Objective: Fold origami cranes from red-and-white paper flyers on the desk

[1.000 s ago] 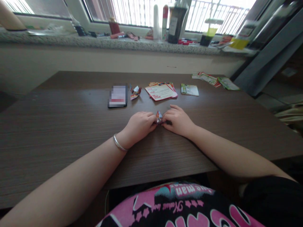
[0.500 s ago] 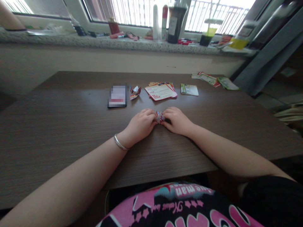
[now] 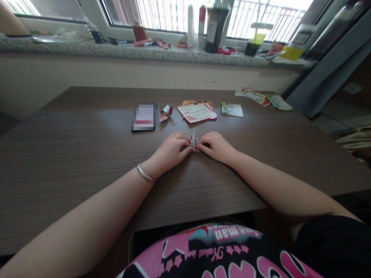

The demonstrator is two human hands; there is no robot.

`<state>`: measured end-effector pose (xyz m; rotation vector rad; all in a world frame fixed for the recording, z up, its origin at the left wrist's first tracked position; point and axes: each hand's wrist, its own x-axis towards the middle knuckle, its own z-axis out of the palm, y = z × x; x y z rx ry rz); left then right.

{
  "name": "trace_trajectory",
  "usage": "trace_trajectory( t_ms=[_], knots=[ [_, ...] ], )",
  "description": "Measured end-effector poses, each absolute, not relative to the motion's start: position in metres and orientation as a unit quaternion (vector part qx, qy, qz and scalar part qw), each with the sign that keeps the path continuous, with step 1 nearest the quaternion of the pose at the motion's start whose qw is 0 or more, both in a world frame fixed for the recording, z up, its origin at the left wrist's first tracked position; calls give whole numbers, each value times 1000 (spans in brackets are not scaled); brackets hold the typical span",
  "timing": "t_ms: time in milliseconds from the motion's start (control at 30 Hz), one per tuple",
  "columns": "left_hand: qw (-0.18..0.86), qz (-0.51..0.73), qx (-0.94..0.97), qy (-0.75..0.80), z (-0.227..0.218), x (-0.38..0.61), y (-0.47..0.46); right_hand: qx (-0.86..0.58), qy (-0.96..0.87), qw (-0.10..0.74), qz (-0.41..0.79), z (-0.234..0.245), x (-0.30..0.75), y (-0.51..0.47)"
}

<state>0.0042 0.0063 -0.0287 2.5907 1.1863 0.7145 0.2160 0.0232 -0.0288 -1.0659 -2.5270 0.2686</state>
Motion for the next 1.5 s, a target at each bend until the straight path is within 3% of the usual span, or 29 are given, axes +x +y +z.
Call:
trace_trajectory(
  t_ms=[267, 667, 1500],
  knots=[
    [135, 242, 860, 430, -30, 7, 9, -420, -860, 250, 145, -35, 213, 26],
    [158, 203, 827, 500, -26, 10, 10, -491, -827, 234, 143, -37, 210, 27],
    [15, 190, 879, 437, -20, 13, -1, -513, -820, 218, 128, -29, 209, 22]
  ],
)
